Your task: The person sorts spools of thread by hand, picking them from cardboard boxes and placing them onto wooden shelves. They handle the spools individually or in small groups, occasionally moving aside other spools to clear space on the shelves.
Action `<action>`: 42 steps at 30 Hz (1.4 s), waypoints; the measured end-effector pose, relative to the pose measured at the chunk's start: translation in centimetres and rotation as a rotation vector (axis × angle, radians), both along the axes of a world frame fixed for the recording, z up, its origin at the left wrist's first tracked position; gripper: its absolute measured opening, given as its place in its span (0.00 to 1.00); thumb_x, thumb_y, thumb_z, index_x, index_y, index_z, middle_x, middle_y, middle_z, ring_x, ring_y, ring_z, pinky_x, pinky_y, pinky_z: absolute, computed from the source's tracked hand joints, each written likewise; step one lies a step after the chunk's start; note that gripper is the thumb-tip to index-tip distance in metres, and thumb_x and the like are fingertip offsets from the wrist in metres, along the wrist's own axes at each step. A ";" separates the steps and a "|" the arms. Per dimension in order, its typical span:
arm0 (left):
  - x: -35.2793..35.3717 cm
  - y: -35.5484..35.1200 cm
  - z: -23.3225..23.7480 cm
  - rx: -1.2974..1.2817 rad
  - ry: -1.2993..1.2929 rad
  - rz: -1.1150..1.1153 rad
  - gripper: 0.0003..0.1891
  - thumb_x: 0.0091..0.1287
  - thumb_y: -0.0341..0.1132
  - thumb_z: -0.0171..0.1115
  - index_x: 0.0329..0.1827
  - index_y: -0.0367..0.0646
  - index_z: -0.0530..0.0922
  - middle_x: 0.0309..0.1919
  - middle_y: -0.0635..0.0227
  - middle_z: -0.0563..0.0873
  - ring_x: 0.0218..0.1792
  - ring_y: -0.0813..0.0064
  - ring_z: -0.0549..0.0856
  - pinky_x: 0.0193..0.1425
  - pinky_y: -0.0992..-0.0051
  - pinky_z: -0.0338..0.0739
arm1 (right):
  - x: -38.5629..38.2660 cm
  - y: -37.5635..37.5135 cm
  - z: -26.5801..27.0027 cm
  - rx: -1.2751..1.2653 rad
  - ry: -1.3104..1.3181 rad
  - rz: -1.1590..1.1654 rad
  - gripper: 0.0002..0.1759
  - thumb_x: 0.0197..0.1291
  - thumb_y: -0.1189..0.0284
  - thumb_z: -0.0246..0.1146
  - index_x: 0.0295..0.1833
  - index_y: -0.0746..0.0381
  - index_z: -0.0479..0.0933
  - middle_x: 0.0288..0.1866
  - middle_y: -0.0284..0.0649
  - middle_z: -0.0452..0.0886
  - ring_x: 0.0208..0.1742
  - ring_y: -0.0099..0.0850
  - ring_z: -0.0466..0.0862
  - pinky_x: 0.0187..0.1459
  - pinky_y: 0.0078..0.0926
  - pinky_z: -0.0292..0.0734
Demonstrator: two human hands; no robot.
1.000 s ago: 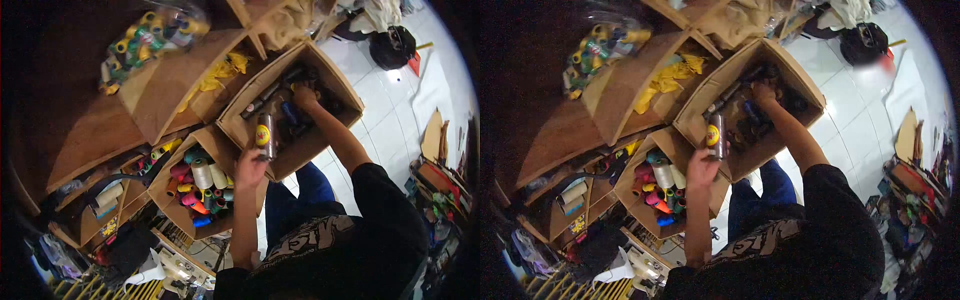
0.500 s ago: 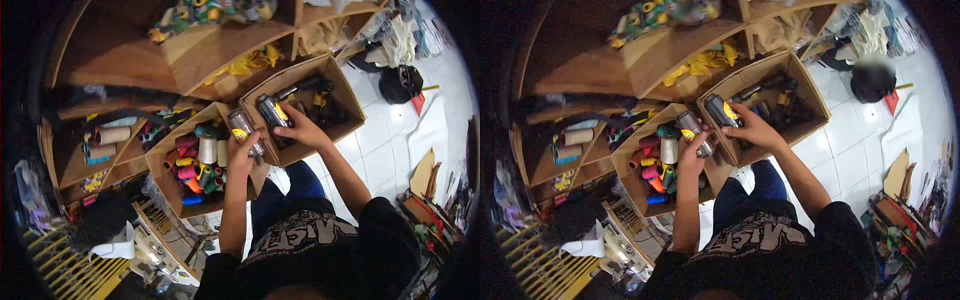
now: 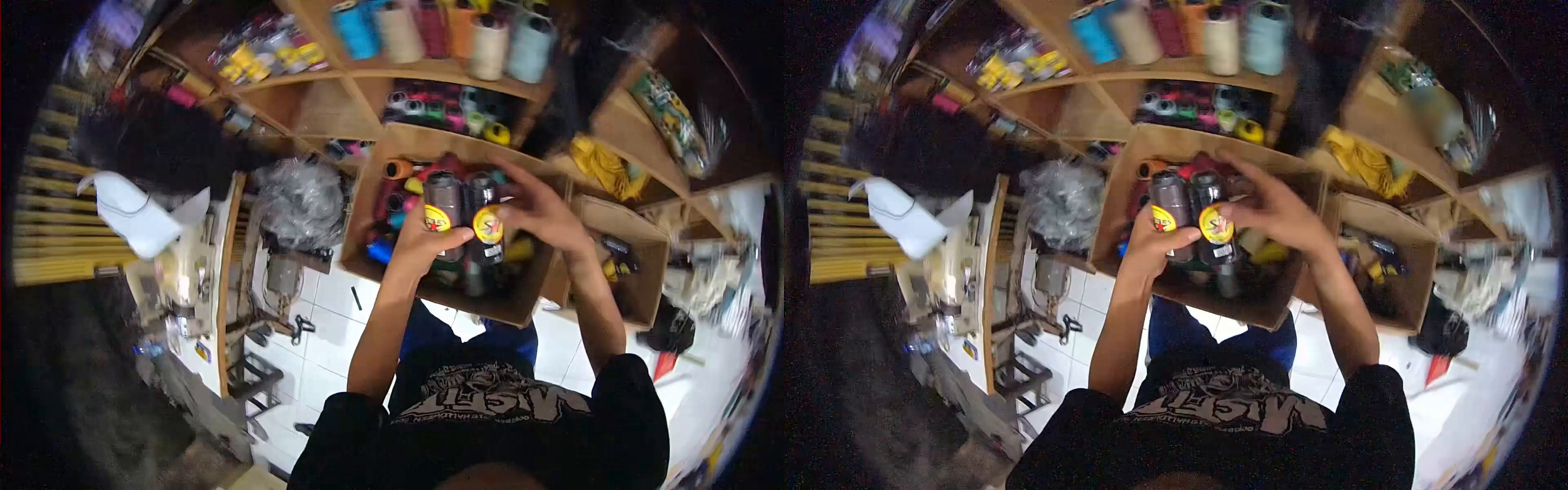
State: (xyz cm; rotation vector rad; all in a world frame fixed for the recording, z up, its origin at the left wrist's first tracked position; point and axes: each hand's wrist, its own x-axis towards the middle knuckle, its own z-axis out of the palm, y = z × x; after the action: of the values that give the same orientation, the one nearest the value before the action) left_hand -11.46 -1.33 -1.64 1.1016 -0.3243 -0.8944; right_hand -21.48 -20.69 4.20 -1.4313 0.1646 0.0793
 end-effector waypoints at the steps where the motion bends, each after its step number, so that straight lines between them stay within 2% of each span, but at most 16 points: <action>1: 2.1 2.4 0.3 -0.052 0.011 0.061 0.32 0.45 0.24 0.75 0.57 0.41 0.72 0.46 0.67 0.82 0.44 0.78 0.81 0.48 0.75 0.77 | 3.4 1.8 -0.1 -0.118 -0.007 0.049 0.40 0.58 0.70 0.67 0.73 0.61 0.56 0.61 0.43 0.72 0.57 0.29 0.75 0.58 0.28 0.72; 3: 6.3 5.9 0.2 -0.013 -0.014 0.060 0.33 0.45 0.23 0.74 0.58 0.40 0.72 0.45 0.69 0.82 0.43 0.79 0.81 0.48 0.76 0.77 | 9.5 4.3 0.9 -0.458 -0.189 0.234 0.34 0.60 0.66 0.66 0.69 0.62 0.64 0.60 0.42 0.75 0.54 0.26 0.77 0.54 0.26 0.74; 4: 8.4 7.4 0.5 -0.032 -0.029 0.092 0.33 0.45 0.23 0.74 0.58 0.39 0.71 0.44 0.69 0.82 0.42 0.80 0.81 0.45 0.77 0.78 | 12.6 5.7 1.2 -0.360 -0.054 0.307 0.31 0.59 0.66 0.67 0.66 0.63 0.68 0.56 0.41 0.78 0.51 0.25 0.77 0.52 0.25 0.75; 6: 12.6 10.4 0.3 0.015 -0.050 0.115 0.33 0.45 0.22 0.74 0.57 0.39 0.71 0.40 0.70 0.82 0.35 0.80 0.81 0.36 0.80 0.77 | 18.4 8.1 1.4 -0.522 0.003 0.418 0.30 0.57 0.66 0.68 0.63 0.63 0.70 0.54 0.40 0.79 0.48 0.24 0.78 0.50 0.25 0.76; 10: 22.6 15.9 -2.2 0.124 -0.067 0.294 0.29 0.45 0.23 0.75 0.52 0.37 0.72 0.31 0.68 0.82 0.23 0.82 0.78 0.24 0.82 0.73 | 29.9 13.0 -1.0 -0.504 0.082 0.316 0.25 0.53 0.69 0.70 0.56 0.65 0.73 0.47 0.39 0.80 0.44 0.22 0.78 0.47 0.23 0.75; 12: 27.1 17.6 -2.7 0.394 -0.148 0.340 0.28 0.48 0.27 0.74 0.53 0.36 0.71 0.32 0.68 0.81 0.27 0.81 0.79 0.30 0.81 0.75 | 34.9 14.0 -5.0 -0.486 0.030 0.165 0.23 0.52 0.71 0.70 0.52 0.66 0.74 0.42 0.39 0.81 0.43 0.22 0.79 0.46 0.22 0.75; 14: 30.4 18.3 -5.8 0.222 -0.122 0.392 0.28 0.52 0.29 0.73 0.55 0.36 0.68 0.34 0.67 0.81 0.32 0.80 0.79 0.36 0.79 0.75 | 39.6 14.6 -6.7 -0.799 0.019 0.037 0.22 0.50 0.69 0.71 0.49 0.68 0.74 0.37 0.38 0.82 0.41 0.23 0.79 0.44 0.22 0.75; 15: 32.0 18.3 -7.4 0.133 -0.119 0.424 0.29 0.53 0.31 0.72 0.55 0.35 0.67 0.36 0.67 0.80 0.34 0.79 0.80 0.38 0.78 0.76 | 41.7 14.1 -8.6 -0.701 0.024 0.049 0.27 0.47 0.63 0.72 0.48 0.69 0.74 0.37 0.40 0.82 0.39 0.28 0.81 0.43 0.25 0.75; 16: 33.4 18.0 -9.4 0.109 -0.103 0.445 0.29 0.55 0.32 0.71 0.56 0.36 0.66 0.37 0.66 0.80 0.35 0.79 0.80 0.38 0.78 0.76 | 44.5 11.3 -12.9 -1.050 -0.010 0.006 0.30 0.45 0.60 0.73 0.47 0.71 0.74 0.39 0.45 0.83 0.37 0.32 0.82 0.43 0.26 0.76; 18: 34.8 17.0 -13.4 0.067 -0.052 0.475 0.29 0.58 0.35 0.70 0.58 0.37 0.64 0.41 0.64 0.80 0.36 0.79 0.80 0.37 0.78 0.76 | 49.1 11.2 -13.2 -1.179 0.266 -0.023 0.32 0.46 0.59 0.72 0.50 0.71 0.74 0.45 0.52 0.82 0.44 0.38 0.82 0.48 0.29 0.74; 20: 36.2 15.3 -16.4 0.011 -0.060 0.418 0.32 0.59 0.37 0.69 0.61 0.37 0.61 0.46 0.61 0.79 0.44 0.74 0.80 0.46 0.76 0.75 | 53.5 8.0 -16.0 -1.251 0.458 -0.034 0.35 0.49 0.53 0.69 0.55 0.69 0.74 0.52 0.54 0.79 0.53 0.38 0.80 0.56 0.33 0.70; 21: 36.9 14.5 -18.0 0.041 -0.137 0.409 0.32 0.59 0.36 0.69 0.62 0.38 0.61 0.46 0.62 0.78 0.44 0.75 0.79 0.47 0.77 0.75 | 57.2 -3.3 -24.3 -1.018 0.353 0.204 0.22 0.65 0.60 0.54 0.55 0.63 0.77 0.48 0.43 0.82 0.46 0.33 0.80 0.51 0.33 0.73; 23: 38.1 13.5 -19.7 0.122 -0.292 0.413 0.34 0.58 0.37 0.71 0.63 0.37 0.62 0.47 0.62 0.78 0.46 0.75 0.78 0.50 0.77 0.74 | 59.9 -2.8 -22.4 -1.178 0.159 0.198 0.22 0.63 0.59 0.56 0.55 0.63 0.77 0.50 0.43 0.82 0.48 0.33 0.80 0.53 0.34 0.72; 27: 38.9 13.0 -21.5 0.003 -0.132 0.395 0.33 0.56 0.38 0.72 0.61 0.35 0.67 0.47 0.58 0.80 0.46 0.73 0.81 0.49 0.75 0.75 | 63.0 -2.6 -20.4 -1.620 -0.050 -0.013 0.23 0.62 0.58 0.57 0.56 0.63 0.77 0.50 0.43 0.81 0.48 0.34 0.80 0.54 0.34 0.72; 31: 38.0 13.1 -23.0 -0.034 -0.072 0.426 0.31 0.56 0.36 0.71 0.60 0.34 0.69 0.42 0.61 0.83 0.44 0.75 0.81 0.48 0.76 0.76 | 62.5 -2.5 -20.6 -1.709 -0.084 -0.042 0.24 0.61 0.57 0.58 0.56 0.62 0.77 0.51 0.43 0.81 0.49 0.35 0.80 0.54 0.34 0.72; 42: 36.8 12.8 -23.8 -0.030 -0.065 0.427 0.35 0.56 0.37 0.72 0.64 0.32 0.66 0.48 0.59 0.81 0.46 0.74 0.81 0.50 0.77 0.75 | 61.3 -1.4 -21.3 -1.814 -0.079 -0.102 0.28 0.58 0.54 0.62 0.57 0.62 0.76 0.52 0.44 0.81 0.50 0.37 0.80 0.55 0.35 0.72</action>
State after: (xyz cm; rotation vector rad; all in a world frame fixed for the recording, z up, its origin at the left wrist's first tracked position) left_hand 25.33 11.44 -25.44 1.1188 -0.1457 -0.4744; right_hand 39.81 -22.10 -17.09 -3.2180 0.2532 -0.3013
